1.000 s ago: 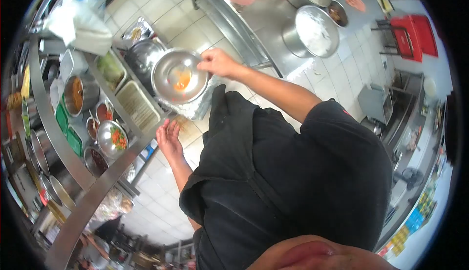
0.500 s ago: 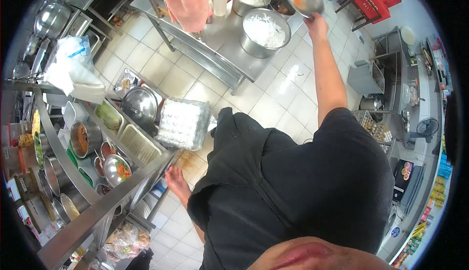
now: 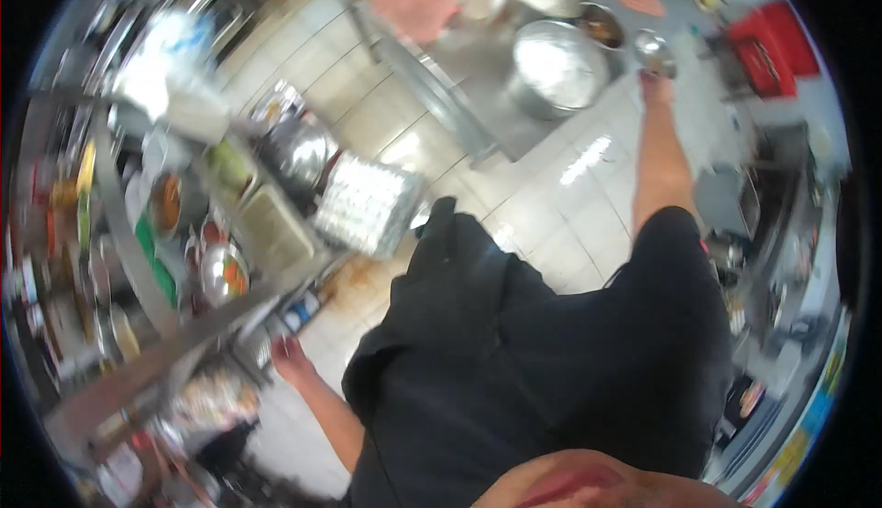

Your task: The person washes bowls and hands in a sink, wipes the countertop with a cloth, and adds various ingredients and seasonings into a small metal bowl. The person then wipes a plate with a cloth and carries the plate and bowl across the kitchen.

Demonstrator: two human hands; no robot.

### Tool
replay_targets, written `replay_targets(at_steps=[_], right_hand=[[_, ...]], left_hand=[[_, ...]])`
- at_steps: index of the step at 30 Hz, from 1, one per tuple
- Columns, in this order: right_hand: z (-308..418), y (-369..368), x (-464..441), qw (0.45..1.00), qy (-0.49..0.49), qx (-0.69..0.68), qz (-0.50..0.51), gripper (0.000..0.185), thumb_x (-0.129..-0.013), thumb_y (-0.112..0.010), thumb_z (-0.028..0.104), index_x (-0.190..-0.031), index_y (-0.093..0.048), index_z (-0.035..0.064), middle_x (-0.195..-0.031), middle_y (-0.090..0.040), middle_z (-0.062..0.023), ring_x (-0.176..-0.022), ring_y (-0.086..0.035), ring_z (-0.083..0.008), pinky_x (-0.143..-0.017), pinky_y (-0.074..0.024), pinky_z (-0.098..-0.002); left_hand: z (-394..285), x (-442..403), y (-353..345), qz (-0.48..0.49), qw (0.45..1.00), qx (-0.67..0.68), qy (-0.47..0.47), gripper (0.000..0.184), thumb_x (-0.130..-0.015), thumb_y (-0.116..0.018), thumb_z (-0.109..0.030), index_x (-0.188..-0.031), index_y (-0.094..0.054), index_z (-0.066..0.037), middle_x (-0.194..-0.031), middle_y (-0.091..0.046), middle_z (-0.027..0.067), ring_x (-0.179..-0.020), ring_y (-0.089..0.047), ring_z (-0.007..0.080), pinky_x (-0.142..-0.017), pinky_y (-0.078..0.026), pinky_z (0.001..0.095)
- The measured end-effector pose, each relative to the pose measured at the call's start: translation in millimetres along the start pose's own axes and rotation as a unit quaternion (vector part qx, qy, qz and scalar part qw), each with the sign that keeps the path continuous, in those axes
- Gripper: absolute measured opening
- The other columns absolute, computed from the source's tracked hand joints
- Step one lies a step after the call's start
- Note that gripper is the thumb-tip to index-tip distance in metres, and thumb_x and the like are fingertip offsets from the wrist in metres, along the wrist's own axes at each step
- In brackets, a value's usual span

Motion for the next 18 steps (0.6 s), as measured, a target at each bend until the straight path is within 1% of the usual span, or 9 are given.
replay_targets(at_steps=[2, 5, 7, 9, 11, 13, 15, 16, 18], right_hand=[[45.7, -3.8, -13.4, 0.905, 0.143, 0.399, -0.024, 0.034, -0.087, -0.059, 0.029, -0.111, -0.057, 0.0046, -0.102, -0.063, -0.0112, -0.091, -0.061, -0.027, -0.077, -0.0501, -0.0407], [140.0, 13.6, 52.9, 0.828, 0.186, 0.525, -0.063, 0.033, -0.088, -0.058, 0.032, -0.102, -0.062, 0.0016, -0.094, -0.065, -0.0091, -0.083, -0.063, -0.0226, -0.069, -0.0516, -0.0353], [197.4, 24.9, 81.1, 0.913, 0.179, 0.358, -0.08, 0.036, -0.089, -0.058, 0.033, -0.097, -0.065, -0.0004, -0.088, -0.066, -0.0077, -0.077, -0.064, -0.0197, -0.063, -0.0526, -0.0317], [237.3, -14.6, 100.9, 0.981, 0.19, -0.038, -0.016, 0.031, -0.089, -0.054, 0.024, -0.099, -0.063, -0.0032, -0.091, -0.064, -0.0111, -0.08, -0.062, -0.0227, -0.069, -0.0519, -0.0337], [257.7, -31.1, 123.0, 0.895, 0.14, -0.42, 0.048, 0.027, -0.09, -0.049, 0.016, -0.102, -0.06, -0.0061, -0.094, -0.062, -0.0145, -0.083, -0.06, -0.0257, -0.074, -0.0512, -0.0358], [288.6, -54.8, 132.0, 0.773, 0.27, -0.56, 0.127, 0.023, -0.088, -0.05, 0.01, -0.098, -0.058, -0.009, -0.084, -0.059, -0.0126, -0.074, -0.057, -0.0248, -0.071, -0.0507, -0.0351], [364.2, -45.7, 290.7, 0.771, 0.22, -0.583, 0.13, 0.018, -0.079, -0.06, 0.003, -0.093, -0.06, -0.0075, -0.084, -0.061, -0.0134, -0.067, -0.057, -0.0205, -0.063, -0.0492, -0.0291], [381.6, -95.2, 281.1, 0.745, 0.306, -0.545, 0.233, 0.019, -0.078, -0.062, 0.002, -0.095, -0.062, -0.0064, -0.086, -0.063, -0.013, -0.068, -0.057, -0.0169, -0.061, -0.0469, -0.025], [419.3, -133.2, 399.9, 0.78, 0.229, -0.503, 0.292, 0.016, -0.086, -0.064, 0.011, -0.096, -0.064, -0.001, -0.08, -0.063, -0.0039, -0.065, -0.056, -0.01, -0.055, -0.0448, -0.0226]], left_hand=[[-7.1, -12.2, 12.3, -0.008, 1.0, -0.01, -0.027, 0.031, -0.092, -0.045, -0.023, -0.113, -0.051, -0.001, -0.108, -0.055, 0.0113, -0.094, -0.055, 0.0268, -0.084, -0.051, 0.0441], [-34.9, -8.0, 11.8, -0.016, 0.998, 0.036, -0.056, 0.029, -0.093, -0.046, -0.027, -0.112, -0.048, -0.005, -0.111, -0.057, 0.0135, -0.093, -0.058, 0.0296, -0.078, -0.052, 0.0438], [-49.4, -1.8, 8.0, -0.038, 0.996, 0.07, -0.045, 0.027, -0.092, -0.051, -0.024, -0.112, -0.048, -0.005, -0.109, -0.058, 0.0141, -0.093, -0.058, 0.0291, -0.074, -0.052, 0.0422], [-65.5, 3.0, 0.7, -0.043, 0.995, 0.072, -0.056, 0.024, -0.092, -0.054, -0.022, -0.109, -0.05, -0.006, -0.106, -0.059, 0.0137, -0.09, -0.059, 0.0282, -0.071, -0.053, 0.0407], [-76.9, 0.0, -7.5, -0.019, 0.995, 0.076, -0.07, 0.022, -0.091, -0.056, -0.021, -0.106, -0.051, -0.006, -0.103, -0.06, 0.013, -0.087, -0.061, 0.0271, -0.068, -0.053, 0.0391], [-91.3, 5.5, -20.0, -0.027, 0.995, 0.065, -0.076, 0.021, -0.091, -0.058, -0.022, -0.104, -0.052, -0.006, -0.1, -0.061, 0.012, -0.083, -0.062, 0.0256, -0.064, -0.054, 0.0366], [-95.0, -0.3, -32.7, -0.02, 0.996, 0.053, -0.073, 0.021, -0.091, -0.059, -0.021, -0.103, -0.052, -0.006, -0.098, -0.061, 0.0116, -0.08, -0.062, 0.0243, -0.061, -0.054, 0.0343], [-95.7, -5.1, -37.2, -0.012, 0.996, 0.046, -0.069, 0.021, -0.091, -0.059, -0.021, -0.103, -0.052, -0.006, -0.098, -0.061, 0.0116, -0.08, -0.063, 0.0237, -0.06, -0.054, 0.0334], [-99.4, -15.0, -46.4, 0.006, 0.997, 0.033, -0.065, 0.021, -0.091, -0.06, -0.02, -0.104, -0.052, -0.006, -0.097, -0.061, 0.0115, -0.079, -0.063, 0.0231, -0.059, -0.054, 0.0321]])
Point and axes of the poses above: each hand's wrist, its own x-axis away from the middle knuckle, its own y-axis out of the back of the hand, z = x × y, the point moved 9 cm from there along -x, towards the middle knuckle
